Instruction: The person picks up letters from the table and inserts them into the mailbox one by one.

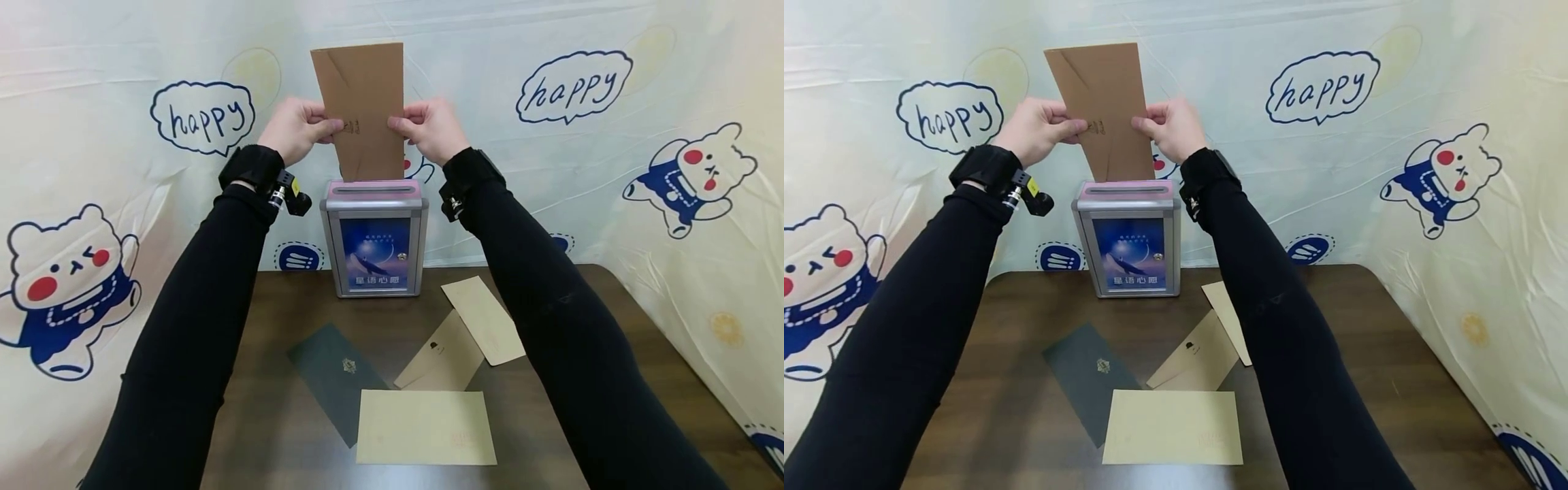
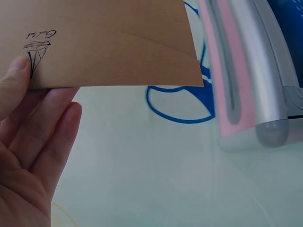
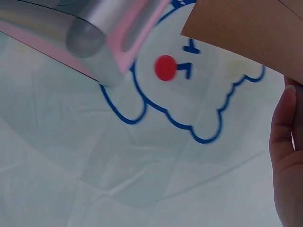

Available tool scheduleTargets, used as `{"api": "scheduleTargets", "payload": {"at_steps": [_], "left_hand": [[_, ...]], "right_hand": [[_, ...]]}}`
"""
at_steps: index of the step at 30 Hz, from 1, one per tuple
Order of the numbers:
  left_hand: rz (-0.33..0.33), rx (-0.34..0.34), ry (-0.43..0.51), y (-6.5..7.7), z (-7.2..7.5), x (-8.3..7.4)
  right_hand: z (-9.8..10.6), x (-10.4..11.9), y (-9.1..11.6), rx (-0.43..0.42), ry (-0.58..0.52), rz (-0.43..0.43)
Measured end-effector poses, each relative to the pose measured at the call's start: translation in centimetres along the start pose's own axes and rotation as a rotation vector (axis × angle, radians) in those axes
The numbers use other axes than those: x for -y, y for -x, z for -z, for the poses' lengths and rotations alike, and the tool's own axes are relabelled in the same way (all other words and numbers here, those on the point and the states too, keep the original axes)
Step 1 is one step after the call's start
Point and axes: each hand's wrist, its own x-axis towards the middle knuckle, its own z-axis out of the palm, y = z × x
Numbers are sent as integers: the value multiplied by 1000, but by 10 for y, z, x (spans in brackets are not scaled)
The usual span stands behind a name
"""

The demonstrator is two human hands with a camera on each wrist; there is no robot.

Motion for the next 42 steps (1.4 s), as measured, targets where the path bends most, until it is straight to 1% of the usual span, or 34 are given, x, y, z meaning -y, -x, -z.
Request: {"api": "scheduleTargets", "payload": {"at_steps": [2,6,11,14,18,21,23,27,28,32,35,38,42], "left_hand": [[3,14,2,-1,-5,3],[13,43,0,-1,-14,13],[35,53,-16,-2,-26,30],[46,29,-10,0,-34,38],[34,-33,11,3,-45,45],[22,-64,10,5,-51,50],[29,-69,-5,7,-55,54],[53,-41,-26,11,-64,61],[55,-36,-27,12,-65,63],[52,-36,-35,14,-71,68],[62,-45,-39,14,-73,70],[79,-46,-19,13,-74,71],[72,-49,-13,14,-74,72]], "right_hand": [[-3,-6,1,7,-7,-20],[-12,-19,2,12,12,-43],[-26,-35,3,24,50,-8],[-34,-43,5,29,79,-13],[-39,-52,8,32,92,-71],[-42,-56,9,30,98,-79],[-44,-59,10,24,121,-72],[-50,-66,13,15,170,-61],[-52,-68,14,12,187,-50],[-58,-74,16,-6,196,-28],[-61,-76,18,-15,180,-51],[-63,-77,19,-30,176,-67],[-66,-77,20,-46,171,-69]]}}
